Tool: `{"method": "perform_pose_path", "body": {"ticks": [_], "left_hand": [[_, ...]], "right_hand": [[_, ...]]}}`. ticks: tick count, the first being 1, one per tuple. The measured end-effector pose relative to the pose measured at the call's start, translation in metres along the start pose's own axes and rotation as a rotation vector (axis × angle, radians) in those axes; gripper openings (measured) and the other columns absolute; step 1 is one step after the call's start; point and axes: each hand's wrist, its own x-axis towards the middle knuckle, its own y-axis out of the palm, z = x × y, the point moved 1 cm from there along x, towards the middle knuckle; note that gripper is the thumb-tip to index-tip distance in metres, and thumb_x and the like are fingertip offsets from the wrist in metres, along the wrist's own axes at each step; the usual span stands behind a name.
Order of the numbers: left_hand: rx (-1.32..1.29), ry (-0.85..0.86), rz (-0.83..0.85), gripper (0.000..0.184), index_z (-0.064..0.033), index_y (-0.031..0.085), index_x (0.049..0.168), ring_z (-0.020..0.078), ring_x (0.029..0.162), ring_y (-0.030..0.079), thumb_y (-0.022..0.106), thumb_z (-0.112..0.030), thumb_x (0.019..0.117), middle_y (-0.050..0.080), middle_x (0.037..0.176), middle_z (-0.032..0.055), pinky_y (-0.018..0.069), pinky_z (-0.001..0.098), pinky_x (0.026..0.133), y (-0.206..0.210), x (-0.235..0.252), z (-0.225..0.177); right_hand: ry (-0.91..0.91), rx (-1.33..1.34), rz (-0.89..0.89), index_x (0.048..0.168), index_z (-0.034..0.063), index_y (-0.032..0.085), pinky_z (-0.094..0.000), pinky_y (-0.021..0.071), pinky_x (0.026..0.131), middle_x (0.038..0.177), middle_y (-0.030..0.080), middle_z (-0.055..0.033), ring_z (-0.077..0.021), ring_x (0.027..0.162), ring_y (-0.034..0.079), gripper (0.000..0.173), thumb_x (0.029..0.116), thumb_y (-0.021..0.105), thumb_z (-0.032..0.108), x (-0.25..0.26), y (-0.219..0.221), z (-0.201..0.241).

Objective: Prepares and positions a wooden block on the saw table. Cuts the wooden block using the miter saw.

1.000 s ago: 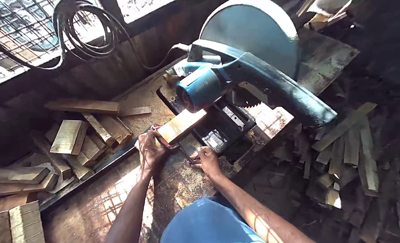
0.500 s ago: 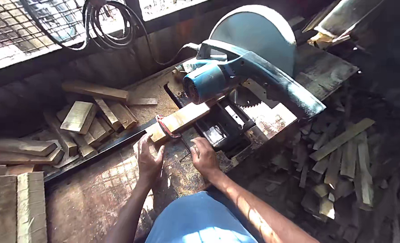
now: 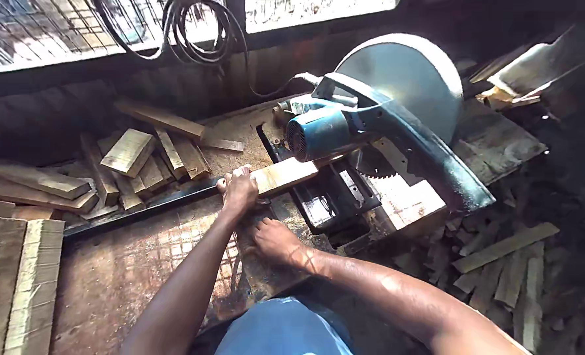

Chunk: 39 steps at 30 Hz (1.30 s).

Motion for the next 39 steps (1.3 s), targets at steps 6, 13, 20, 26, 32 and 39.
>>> {"method": "perform_pose_path", "body": {"ticks": [6, 13, 20, 26, 32, 39], "left_hand": [[-0.011, 0.036, -0.085, 0.043, -0.0345, 0.064, 0.135, 0.0265, 0.131, 0.054, 0.030, -0.038, 0.1079, 0.064, 0.138, -0.0030, 0.0305, 0.0627, 0.111, 0.008, -0.001, 0.006], [-0.066, 0.058, -0.127, 0.044, -0.0324, 0.067, 0.133, 0.0269, 0.131, 0.055, 0.032, -0.033, 0.1075, 0.068, 0.134, -0.0004, 0.0294, 0.0630, 0.112, 0.007, -0.005, 0.008], [-0.030, 0.008, -0.086, 0.042, -0.0303, 0.064, 0.137, 0.0312, 0.133, 0.054, 0.034, -0.034, 0.1085, 0.065, 0.138, 0.0063, 0.0341, 0.0645, 0.112, -0.005, -0.007, -0.004], [0.000, 0.028, -0.064, 0.044, -0.0354, 0.063, 0.137, 0.0225, 0.129, 0.057, 0.029, -0.036, 0.1084, 0.066, 0.136, -0.0013, 0.0363, 0.0569, 0.111, 0.002, -0.001, 0.000], [-0.031, 0.041, -0.061, 0.042, -0.0377, 0.064, 0.137, 0.0229, 0.128, 0.058, 0.034, -0.035, 0.1077, 0.068, 0.133, -0.0013, 0.0381, 0.0558, 0.109, 0.002, 0.002, 0.004], [-0.006, 0.018, -0.163, 0.054, -0.0190, 0.047, 0.153, 0.0457, 0.142, 0.042, 0.050, -0.042, 0.1047, 0.047, 0.155, 0.0187, 0.0310, 0.0728, 0.112, -0.018, -0.011, -0.013]], "right_hand": [[-0.063, 0.151, -0.137, 0.112, 0.0124, 0.068, -0.0493, 0.0547, 0.094, 0.102, 0.071, -0.0090, -0.0280, 0.103, 0.068, 0.026, 0.0987, 0.061, 0.034, 0.000, 0.010, -0.012], [-0.154, 1.359, -0.363, 0.074, 0.0050, 0.057, -0.0288, 0.0364, 0.046, 0.058, 0.046, -0.0034, -0.0126, 0.049, 0.042, 0.025, 0.0951, 0.066, 0.015, -0.014, -0.006, -0.043], [-0.293, 0.761, -0.300, 0.102, 0.0084, 0.070, -0.0422, 0.0566, 0.082, 0.089, 0.068, -0.0072, -0.0196, 0.084, 0.066, 0.039, 0.1032, 0.055, 0.044, -0.017, 0.010, -0.043], [-0.237, 1.554, -0.451, 0.075, 0.0122, 0.058, -0.0253, 0.0399, 0.056, 0.064, 0.045, 0.0062, -0.0052, 0.058, 0.045, 0.032, 0.1042, 0.052, 0.025, -0.010, 0.015, -0.049], [-0.188, 2.487, -0.617, 0.056, 0.0218, 0.043, -0.0275, 0.0381, 0.052, 0.049, 0.035, 0.0087, -0.0075, 0.046, 0.038, 0.052, 0.1053, 0.038, 0.037, -0.005, 0.027, -0.064], [-0.021, 1.916, -0.756, 0.116, -0.0038, 0.065, -0.0520, 0.0519, 0.102, 0.116, 0.070, -0.0208, -0.0336, 0.113, 0.065, 0.039, 0.1054, 0.038, 0.022, -0.093, 0.005, -0.132]]}}
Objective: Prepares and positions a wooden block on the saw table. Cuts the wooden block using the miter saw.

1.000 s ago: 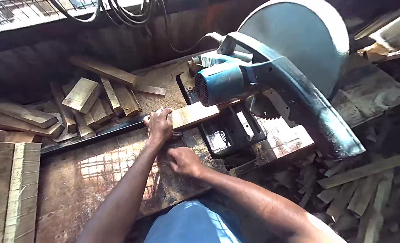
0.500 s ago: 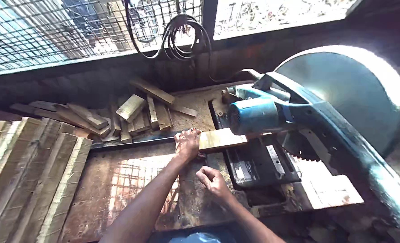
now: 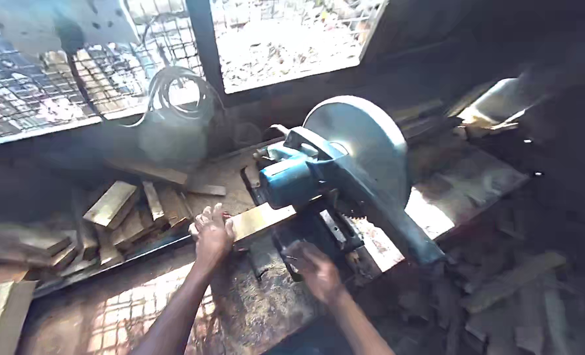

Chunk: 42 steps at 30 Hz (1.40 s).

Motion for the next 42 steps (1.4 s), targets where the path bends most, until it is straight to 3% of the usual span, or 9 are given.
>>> {"method": "perform_pose_path", "body": {"ticks": [5, 8, 10, 14, 21, 25, 33, 39, 42], "left_hand": [[-0.581, 0.176, 0.018, 0.037, -0.0151, 0.067, 0.133, 0.0223, 0.118, 0.068, 0.051, -0.037, 0.1076, 0.071, 0.128, 0.0074, 0.0525, 0.0535, 0.104, -0.023, 0.054, -0.040], [-0.995, 0.296, 0.239, 0.036, -0.0123, 0.068, 0.133, 0.0181, 0.117, 0.068, 0.050, -0.032, 0.1088, 0.072, 0.126, 0.0057, 0.0542, 0.0447, 0.104, -0.018, 0.106, -0.080], [-1.145, 0.337, 0.397, 0.036, -0.0098, 0.066, 0.134, 0.0195, 0.117, 0.067, 0.049, -0.029, 0.1092, 0.071, 0.128, 0.0073, 0.0548, 0.0431, 0.102, -0.012, 0.134, -0.101], [-1.114, 0.471, 0.445, 0.025, -0.0036, 0.072, 0.121, 0.0188, 0.107, 0.070, 0.061, -0.018, 0.1031, 0.074, 0.118, 0.0096, 0.0578, 0.0401, 0.097, -0.002, 0.168, -0.115], [-1.016, 0.648, 0.449, 0.015, -0.0008, 0.074, 0.106, 0.0181, 0.090, 0.072, 0.070, -0.006, 0.0925, 0.075, 0.101, 0.0108, 0.0612, 0.0376, 0.083, 0.008, 0.180, -0.113], [-0.937, 0.810, 0.404, 0.015, -0.0022, 0.073, 0.106, 0.0177, 0.096, 0.070, 0.070, -0.008, 0.0923, 0.073, 0.106, 0.0092, 0.0605, 0.0383, 0.088, 0.008, 0.181, -0.104], [-0.423, 0.348, 0.145, 0.027, -0.0031, 0.069, 0.117, 0.0313, 0.107, 0.068, 0.073, -0.016, 0.0940, 0.069, 0.117, 0.0165, 0.0549, 0.0572, 0.095, -0.004, 0.086, -0.070], [-0.288, 0.572, 0.202, 0.034, -0.0172, 0.069, 0.129, 0.0222, 0.128, 0.059, 0.067, -0.033, 0.0984, 0.065, 0.134, 0.0062, 0.0488, 0.0484, 0.111, 0.041, 0.020, -0.147], [-0.280, 0.536, 0.225, 0.041, -0.0129, 0.063, 0.137, 0.0305, 0.132, 0.056, 0.066, -0.026, 0.0987, 0.060, 0.142, 0.0110, 0.0466, 0.0547, 0.111, 0.083, 0.025, -0.190]], "right_hand": [[-0.016, -0.057, -0.237, 0.129, 0.0073, 0.060, -0.0486, 0.0613, 0.081, 0.121, 0.070, -0.0194, -0.0333, 0.104, 0.071, 0.064, 0.1047, 0.024, 0.054, -0.060, -0.053, 0.170], [-0.046, -0.655, -0.154, 0.138, 0.0135, 0.062, -0.0447, 0.0618, 0.085, 0.128, 0.069, -0.0121, -0.0276, 0.110, 0.070, 0.054, 0.1050, 0.041, 0.050, -0.056, -0.020, 0.254], [0.065, -1.124, -0.168, 0.137, 0.0218, 0.063, -0.0400, 0.0630, 0.074, 0.108, 0.074, -0.0023, -0.0176, 0.090, 0.073, 0.046, 0.0977, 0.060, 0.044, -0.036, 0.015, 0.267], [0.378, -1.543, -0.227, 0.149, 0.0262, 0.045, -0.0431, 0.0604, 0.064, 0.083, 0.070, -0.0041, -0.0180, 0.065, 0.069, 0.058, 0.0982, 0.063, 0.048, -0.010, 0.048, 0.252], [0.171, -1.456, -0.185, 0.156, 0.0272, 0.038, -0.0470, 0.0614, 0.085, 0.120, 0.069, -0.0041, -0.0174, 0.098, 0.071, 0.072, 0.0956, 0.056, 0.061, -0.036, -0.003, 0.199], [0.273, -1.357, -0.190, 0.154, 0.0316, 0.040, -0.0416, 0.0636, 0.074, 0.100, 0.071, -0.0003, -0.0138, 0.078, 0.072, 0.070, 0.0942, 0.059, 0.063, -0.034, -0.006, 0.198], [-0.004, -1.429, -0.128, 0.146, 0.0295, 0.053, -0.0374, 0.0607, 0.059, 0.089, 0.072, 0.0032, -0.0105, 0.067, 0.069, 0.054, 0.0964, 0.061, 0.049, -0.006, 0.057, 0.290], [-0.331, -1.906, 0.107, 0.091, 0.0216, 0.071, -0.0460, 0.0532, 0.054, 0.074, 0.066, -0.0007, -0.0165, 0.064, 0.065, 0.037, 0.1002, 0.055, 0.054, 0.094, 0.119, 0.386], [-0.076, -1.561, 0.342, 0.116, 0.0304, 0.068, -0.0449, 0.0612, 0.046, 0.089, 0.075, -0.0036, -0.0152, 0.058, 0.071, 0.043, 0.0974, 0.053, 0.066, 0.233, 0.091, 0.435]]}}
